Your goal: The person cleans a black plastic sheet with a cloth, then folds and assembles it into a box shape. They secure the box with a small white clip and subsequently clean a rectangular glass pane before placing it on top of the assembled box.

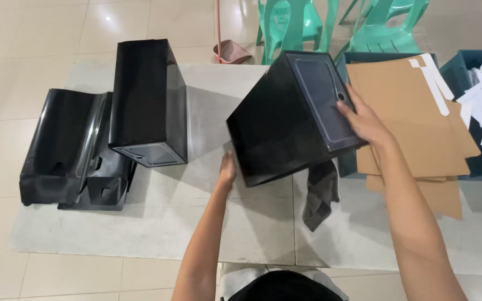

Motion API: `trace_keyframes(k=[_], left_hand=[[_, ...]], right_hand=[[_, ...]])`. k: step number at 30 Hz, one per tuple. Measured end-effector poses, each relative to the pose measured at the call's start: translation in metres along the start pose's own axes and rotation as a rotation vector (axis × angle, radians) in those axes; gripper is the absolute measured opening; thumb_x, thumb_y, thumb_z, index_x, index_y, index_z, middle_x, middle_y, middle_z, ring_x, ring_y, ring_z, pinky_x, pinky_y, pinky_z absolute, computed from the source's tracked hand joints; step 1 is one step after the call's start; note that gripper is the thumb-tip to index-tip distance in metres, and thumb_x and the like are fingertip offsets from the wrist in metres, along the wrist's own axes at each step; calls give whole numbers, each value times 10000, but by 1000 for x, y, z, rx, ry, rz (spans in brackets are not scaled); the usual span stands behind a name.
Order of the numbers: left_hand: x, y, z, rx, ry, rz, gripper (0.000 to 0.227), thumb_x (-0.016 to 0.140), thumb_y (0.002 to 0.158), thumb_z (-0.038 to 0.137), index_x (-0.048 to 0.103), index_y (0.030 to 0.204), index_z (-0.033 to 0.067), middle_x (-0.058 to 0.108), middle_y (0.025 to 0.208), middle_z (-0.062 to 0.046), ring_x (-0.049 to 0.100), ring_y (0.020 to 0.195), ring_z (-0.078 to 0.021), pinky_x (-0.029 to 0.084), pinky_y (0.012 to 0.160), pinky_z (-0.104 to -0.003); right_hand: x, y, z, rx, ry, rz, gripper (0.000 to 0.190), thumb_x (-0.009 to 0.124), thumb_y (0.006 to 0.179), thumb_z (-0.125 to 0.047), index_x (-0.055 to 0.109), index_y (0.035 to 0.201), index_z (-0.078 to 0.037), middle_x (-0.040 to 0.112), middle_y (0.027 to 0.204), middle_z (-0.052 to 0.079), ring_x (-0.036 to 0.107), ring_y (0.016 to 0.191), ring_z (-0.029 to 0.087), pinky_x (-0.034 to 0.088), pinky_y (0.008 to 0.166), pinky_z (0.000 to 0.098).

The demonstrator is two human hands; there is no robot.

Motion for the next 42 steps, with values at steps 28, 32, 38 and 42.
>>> trace_keyframes(k=[28, 32, 38, 42], left_hand=[[-2, -90, 102, 154, -528, -314, 702, 518, 1037, 535, 253, 1618, 244, 396, 1576, 116, 397, 1426, -72, 335, 1166, -301], [-8, -90, 133, 178, -634, -409, 611, 534, 1014, 481, 447, 1518, 146, 564, 1439, -10, 536, 1296, -165, 434, 1074, -360], [-33, -91, 188, 458, -24, -72, 556, 636, 1009, 395, 596, 1430, 33, 710, 1207, -122, 643, 1063, -168, 515, 952, -337], [-65, -78, 213, 581, 429, 83, 684, 719, 931, 336, 487, 1475, -8, 697, 1209, -231, 662, 1077, -326, 522, 945, -392]], right_hand=[[-16, -69, 99, 272, 800, 171, 442, 603, 1084, -344, 644, 1338, 15, 712, 1148, 50, 672, 977, 103, 547, 849, 239], [-19, -77, 101, 357, 948, 330, 356, 560, 1094, -273, 657, 1278, 15, 728, 1098, 44, 708, 933, 131, 591, 800, 253], [16, -83, 136, 174, 1268, 214, 325, 548, 1127, -236, 714, 1191, 36, 736, 880, 87, 694, 649, 214, 531, 445, 313], [32, -84, 58, 336, 884, 561, 276, 558, 1103, -260, 651, 1209, -24, 732, 1058, 30, 721, 922, 118, 604, 788, 253]])
Point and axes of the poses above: each hand's wrist, its own y-axis towards the middle knuckle, its own x-axis out of the palm, z = x × y, the point moved 7 cm from there along y, towards the middle knuckle
